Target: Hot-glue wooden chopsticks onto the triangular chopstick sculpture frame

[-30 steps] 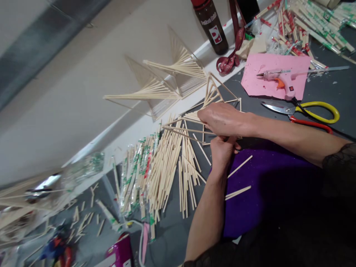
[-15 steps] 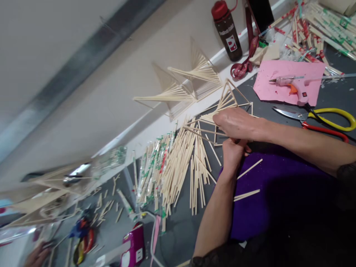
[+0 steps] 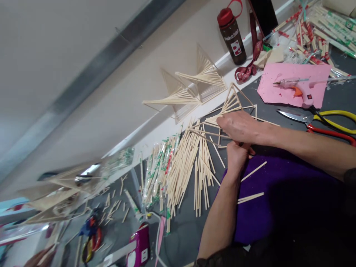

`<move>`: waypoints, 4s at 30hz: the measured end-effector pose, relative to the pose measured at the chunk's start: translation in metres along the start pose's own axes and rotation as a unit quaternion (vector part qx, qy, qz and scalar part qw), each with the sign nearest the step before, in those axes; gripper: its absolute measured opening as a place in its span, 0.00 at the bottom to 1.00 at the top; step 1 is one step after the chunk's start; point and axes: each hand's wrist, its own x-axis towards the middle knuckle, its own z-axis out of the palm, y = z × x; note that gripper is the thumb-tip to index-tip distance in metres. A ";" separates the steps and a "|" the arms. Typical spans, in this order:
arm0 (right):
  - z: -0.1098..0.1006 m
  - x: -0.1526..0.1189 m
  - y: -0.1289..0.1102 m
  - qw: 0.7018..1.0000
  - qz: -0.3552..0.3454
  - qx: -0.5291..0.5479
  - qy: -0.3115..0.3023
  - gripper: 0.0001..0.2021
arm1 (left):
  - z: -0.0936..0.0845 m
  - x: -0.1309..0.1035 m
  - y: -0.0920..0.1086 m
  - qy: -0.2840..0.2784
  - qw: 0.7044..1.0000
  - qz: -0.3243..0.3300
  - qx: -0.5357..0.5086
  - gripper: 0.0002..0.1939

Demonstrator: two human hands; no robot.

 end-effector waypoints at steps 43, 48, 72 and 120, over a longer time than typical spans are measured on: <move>-0.023 -0.029 -0.007 0.972 -0.060 0.224 0.024 0.05 | -0.082 -0.073 0.006 0.031 0.985 0.141 0.099 0.12; -0.014 -0.033 -0.015 0.973 -0.062 0.222 -0.035 0.05 | -0.137 -0.083 -0.009 0.216 0.920 0.158 0.286 0.12; 0.025 -0.038 -0.030 0.940 -0.064 0.279 -0.184 0.07 | -0.172 -0.059 -0.048 0.258 0.832 -0.010 0.491 0.13; 0.074 -0.039 -0.026 0.863 0.015 0.401 -0.309 0.06 | -0.209 -0.015 -0.033 0.278 0.804 0.179 0.494 0.17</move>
